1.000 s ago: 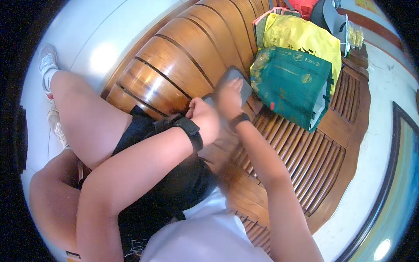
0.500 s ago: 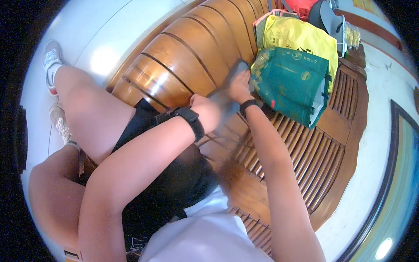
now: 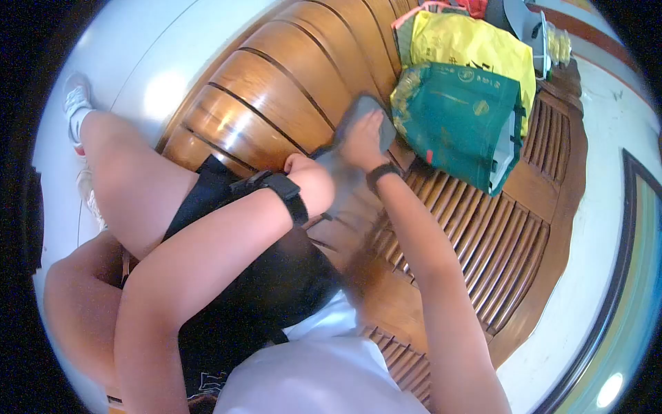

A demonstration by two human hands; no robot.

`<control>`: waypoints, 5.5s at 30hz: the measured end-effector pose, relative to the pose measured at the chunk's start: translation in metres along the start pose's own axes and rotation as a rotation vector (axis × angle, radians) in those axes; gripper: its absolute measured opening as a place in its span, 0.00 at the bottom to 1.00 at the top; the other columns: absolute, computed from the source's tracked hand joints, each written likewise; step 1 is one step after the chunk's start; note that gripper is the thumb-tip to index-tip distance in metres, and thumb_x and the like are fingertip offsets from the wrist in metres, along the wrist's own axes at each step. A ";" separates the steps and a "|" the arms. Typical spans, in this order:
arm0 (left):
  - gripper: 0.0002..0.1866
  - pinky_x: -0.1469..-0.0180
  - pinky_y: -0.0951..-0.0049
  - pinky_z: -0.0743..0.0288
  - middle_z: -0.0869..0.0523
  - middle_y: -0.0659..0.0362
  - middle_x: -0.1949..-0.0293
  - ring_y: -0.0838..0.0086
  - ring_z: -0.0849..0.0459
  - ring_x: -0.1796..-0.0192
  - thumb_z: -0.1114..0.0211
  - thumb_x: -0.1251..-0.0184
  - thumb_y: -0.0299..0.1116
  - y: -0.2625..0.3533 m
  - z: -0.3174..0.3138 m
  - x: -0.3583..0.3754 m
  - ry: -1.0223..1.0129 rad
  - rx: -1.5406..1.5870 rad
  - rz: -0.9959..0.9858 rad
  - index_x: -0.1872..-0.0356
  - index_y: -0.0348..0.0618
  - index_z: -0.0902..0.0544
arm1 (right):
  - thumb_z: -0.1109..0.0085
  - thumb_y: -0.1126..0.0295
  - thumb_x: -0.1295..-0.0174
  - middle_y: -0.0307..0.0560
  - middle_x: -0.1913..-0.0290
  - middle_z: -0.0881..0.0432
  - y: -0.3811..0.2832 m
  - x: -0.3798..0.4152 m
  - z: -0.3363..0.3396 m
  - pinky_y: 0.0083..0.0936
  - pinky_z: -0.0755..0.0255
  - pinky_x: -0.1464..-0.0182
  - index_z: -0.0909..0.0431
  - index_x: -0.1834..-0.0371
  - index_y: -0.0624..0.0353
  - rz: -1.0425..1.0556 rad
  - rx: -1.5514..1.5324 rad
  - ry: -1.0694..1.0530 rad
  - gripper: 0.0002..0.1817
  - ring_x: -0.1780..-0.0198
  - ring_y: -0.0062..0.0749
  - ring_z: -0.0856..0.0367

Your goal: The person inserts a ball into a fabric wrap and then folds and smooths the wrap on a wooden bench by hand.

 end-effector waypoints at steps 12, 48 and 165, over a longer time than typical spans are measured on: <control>0.17 0.45 0.53 0.30 0.15 0.57 0.47 0.62 0.19 0.42 0.41 0.33 0.36 0.008 -0.015 -0.018 -0.040 0.153 0.018 0.45 0.50 0.16 | 0.40 0.62 0.46 0.89 0.28 0.64 0.009 -0.032 0.016 0.50 0.72 0.22 0.66 0.33 0.93 -0.186 -0.083 -0.104 0.55 0.24 0.77 0.70; 0.16 0.60 0.42 0.28 0.13 0.63 0.51 0.60 0.17 0.50 0.30 0.43 0.35 0.007 -0.029 -0.037 0.005 0.088 0.038 0.51 0.55 0.13 | 0.44 0.67 0.46 0.83 0.25 0.67 -0.022 0.020 0.003 0.52 0.64 0.23 0.68 0.29 0.86 -0.123 -0.159 0.049 0.52 0.22 0.72 0.69; 0.08 0.53 0.60 0.26 0.20 0.57 0.62 0.63 0.19 0.52 0.43 0.41 0.30 0.021 -0.040 0.037 0.760 -0.412 -0.326 0.61 0.50 0.19 | 0.51 0.52 0.38 0.71 0.24 0.51 0.028 0.112 -0.028 0.39 0.51 0.23 0.49 0.24 0.65 -0.233 -0.688 0.179 0.42 0.22 0.59 0.54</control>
Point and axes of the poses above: each hand's wrist, its own x-axis away from the middle knuckle, its own z-axis out of the back of the hand, y = z × x, the point moved 2 cm from there along -x, towards the middle knuckle
